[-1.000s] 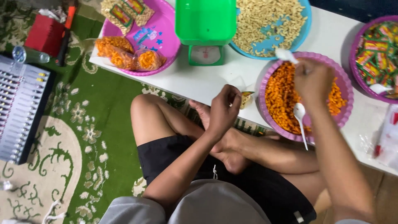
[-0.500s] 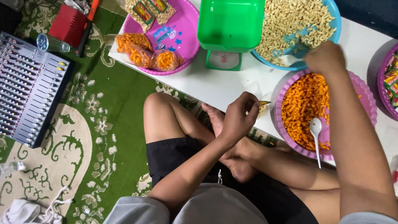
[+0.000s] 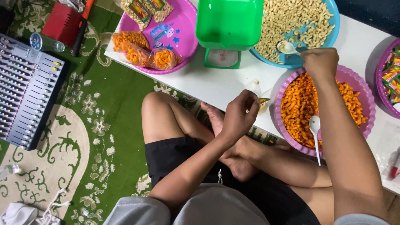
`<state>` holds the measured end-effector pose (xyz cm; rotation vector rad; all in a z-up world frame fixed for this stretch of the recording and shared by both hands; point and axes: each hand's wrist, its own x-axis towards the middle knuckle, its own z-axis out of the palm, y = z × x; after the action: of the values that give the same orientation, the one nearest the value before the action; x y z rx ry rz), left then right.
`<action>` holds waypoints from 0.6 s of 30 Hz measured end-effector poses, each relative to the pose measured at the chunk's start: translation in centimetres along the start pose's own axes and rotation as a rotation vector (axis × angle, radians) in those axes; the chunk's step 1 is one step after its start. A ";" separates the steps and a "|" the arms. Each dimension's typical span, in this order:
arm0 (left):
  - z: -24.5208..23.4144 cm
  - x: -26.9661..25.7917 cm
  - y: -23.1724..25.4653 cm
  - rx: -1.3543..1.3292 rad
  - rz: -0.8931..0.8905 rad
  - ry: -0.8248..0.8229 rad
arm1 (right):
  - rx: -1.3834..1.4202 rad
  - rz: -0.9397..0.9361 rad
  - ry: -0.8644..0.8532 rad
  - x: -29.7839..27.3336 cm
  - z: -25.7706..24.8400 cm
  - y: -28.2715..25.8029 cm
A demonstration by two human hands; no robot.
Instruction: Filling small plastic bags with puffed snacks using a spoon while sitting on the floor.
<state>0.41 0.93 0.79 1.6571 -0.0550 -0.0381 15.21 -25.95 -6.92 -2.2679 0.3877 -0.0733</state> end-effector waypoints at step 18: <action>0.9 -0.4 -0.7 0.015 0.120 0.048 | 0.237 0.055 -0.126 -16.7 -8.0 -7.4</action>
<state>-0.05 0.08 -0.02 1.6664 -0.1186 0.0937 -0.26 -22.18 5.10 -2.0155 0.3545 0.0493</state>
